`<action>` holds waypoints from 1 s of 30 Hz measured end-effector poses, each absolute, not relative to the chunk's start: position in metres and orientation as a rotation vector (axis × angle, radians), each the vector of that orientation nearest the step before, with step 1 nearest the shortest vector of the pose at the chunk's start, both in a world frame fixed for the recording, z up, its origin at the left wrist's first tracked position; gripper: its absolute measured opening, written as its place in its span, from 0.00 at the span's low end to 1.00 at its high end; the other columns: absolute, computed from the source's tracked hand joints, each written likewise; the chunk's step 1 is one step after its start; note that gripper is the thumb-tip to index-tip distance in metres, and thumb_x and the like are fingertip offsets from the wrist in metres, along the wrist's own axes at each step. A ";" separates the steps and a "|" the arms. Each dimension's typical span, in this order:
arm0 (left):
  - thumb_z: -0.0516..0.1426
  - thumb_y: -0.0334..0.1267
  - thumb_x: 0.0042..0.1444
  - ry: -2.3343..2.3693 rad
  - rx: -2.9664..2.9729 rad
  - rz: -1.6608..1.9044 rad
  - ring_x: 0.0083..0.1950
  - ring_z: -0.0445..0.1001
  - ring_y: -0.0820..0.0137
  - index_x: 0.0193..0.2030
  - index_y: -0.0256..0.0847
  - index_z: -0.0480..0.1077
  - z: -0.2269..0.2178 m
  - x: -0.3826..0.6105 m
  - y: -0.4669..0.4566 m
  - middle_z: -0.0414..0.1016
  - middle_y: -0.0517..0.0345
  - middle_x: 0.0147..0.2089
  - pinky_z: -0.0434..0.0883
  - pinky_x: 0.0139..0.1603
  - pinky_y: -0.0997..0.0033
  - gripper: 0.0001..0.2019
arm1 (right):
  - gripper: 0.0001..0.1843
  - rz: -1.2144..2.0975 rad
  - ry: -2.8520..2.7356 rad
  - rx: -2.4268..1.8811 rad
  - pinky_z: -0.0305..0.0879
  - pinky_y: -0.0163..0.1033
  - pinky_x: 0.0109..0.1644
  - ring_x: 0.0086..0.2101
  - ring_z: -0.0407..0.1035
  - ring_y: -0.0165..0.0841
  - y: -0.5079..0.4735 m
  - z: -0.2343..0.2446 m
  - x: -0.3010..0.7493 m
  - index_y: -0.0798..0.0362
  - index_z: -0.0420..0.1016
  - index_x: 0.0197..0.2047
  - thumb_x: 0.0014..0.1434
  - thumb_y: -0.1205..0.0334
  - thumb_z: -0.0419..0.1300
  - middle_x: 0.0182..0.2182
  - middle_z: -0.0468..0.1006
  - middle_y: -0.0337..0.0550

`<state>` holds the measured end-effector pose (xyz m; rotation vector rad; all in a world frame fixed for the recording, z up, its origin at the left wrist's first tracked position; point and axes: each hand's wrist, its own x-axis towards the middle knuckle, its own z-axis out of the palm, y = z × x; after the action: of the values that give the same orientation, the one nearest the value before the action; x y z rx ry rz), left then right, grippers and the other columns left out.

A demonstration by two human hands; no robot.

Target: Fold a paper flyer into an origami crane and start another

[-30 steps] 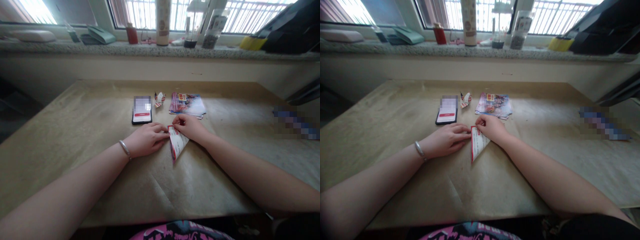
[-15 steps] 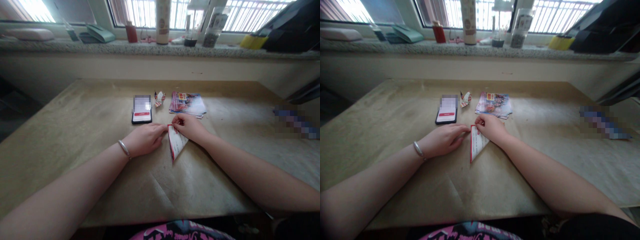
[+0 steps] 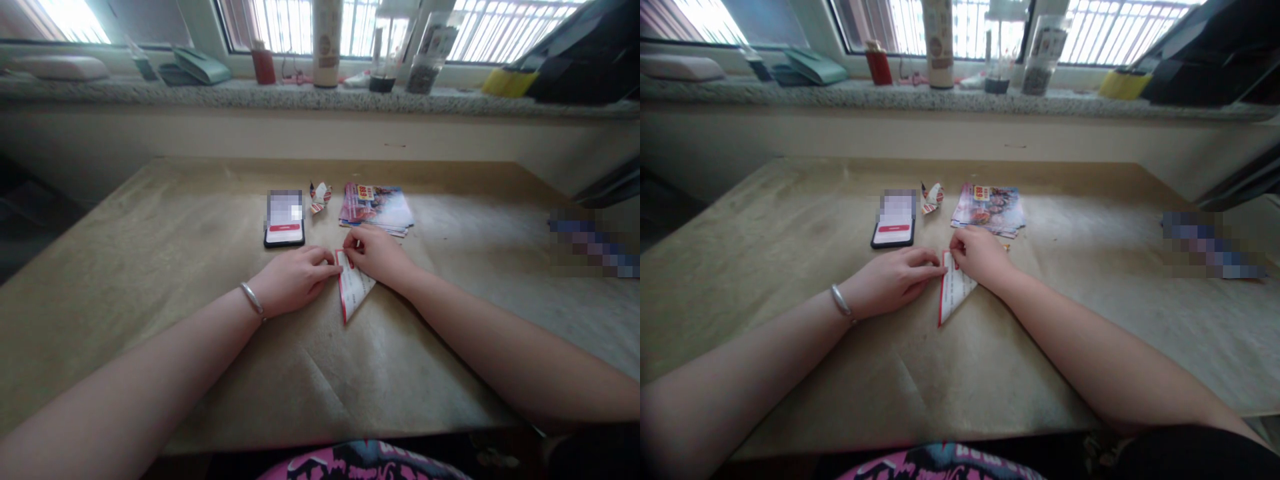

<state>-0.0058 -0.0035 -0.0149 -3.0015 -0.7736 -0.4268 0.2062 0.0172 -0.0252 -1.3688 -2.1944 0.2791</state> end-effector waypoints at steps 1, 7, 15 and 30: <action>0.49 0.31 0.62 -0.774 -3.004 -0.425 0.47 0.72 0.67 0.54 0.42 0.72 -0.015 -0.006 -0.004 0.72 0.49 0.50 0.73 0.48 0.66 0.17 | 0.04 0.277 -2.202 -1.365 0.59 0.35 0.34 0.31 0.66 0.32 0.017 -0.025 0.207 0.53 0.73 0.28 0.53 0.70 0.58 0.28 0.73 0.42; 0.50 0.30 0.61 -0.778 -3.005 -0.437 0.48 0.72 0.66 0.53 0.42 0.72 -0.013 -0.005 -0.005 0.73 0.49 0.50 0.72 0.49 0.65 0.16 | 0.06 0.334 -2.266 -1.231 0.65 0.38 0.41 0.35 0.69 0.34 0.015 -0.025 0.217 0.55 0.79 0.32 0.53 0.69 0.60 0.32 0.76 0.45; 0.51 0.29 0.59 -0.795 -3.000 -0.478 0.51 0.72 0.66 0.53 0.42 0.72 -0.016 -0.005 -0.005 0.72 0.50 0.53 0.73 0.51 0.64 0.16 | 0.09 0.314 -2.247 -1.163 0.67 0.41 0.44 0.36 0.71 0.34 0.013 -0.031 0.220 0.52 0.83 0.35 0.55 0.68 0.60 0.33 0.79 0.46; 0.51 0.29 0.60 -0.798 -3.027 -0.521 0.52 0.72 0.65 0.52 0.41 0.72 -0.017 -0.004 -0.004 0.72 0.49 0.54 0.72 0.53 0.62 0.16 | 0.10 0.278 -2.249 -1.173 0.67 0.41 0.44 0.36 0.72 0.35 0.013 -0.031 0.219 0.52 0.83 0.36 0.55 0.68 0.60 0.34 0.80 0.46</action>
<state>-0.0044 -0.0035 -0.0173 -3.0273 -0.7980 -0.5212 0.2185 0.0132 -0.0308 -1.1734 -2.2492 0.2779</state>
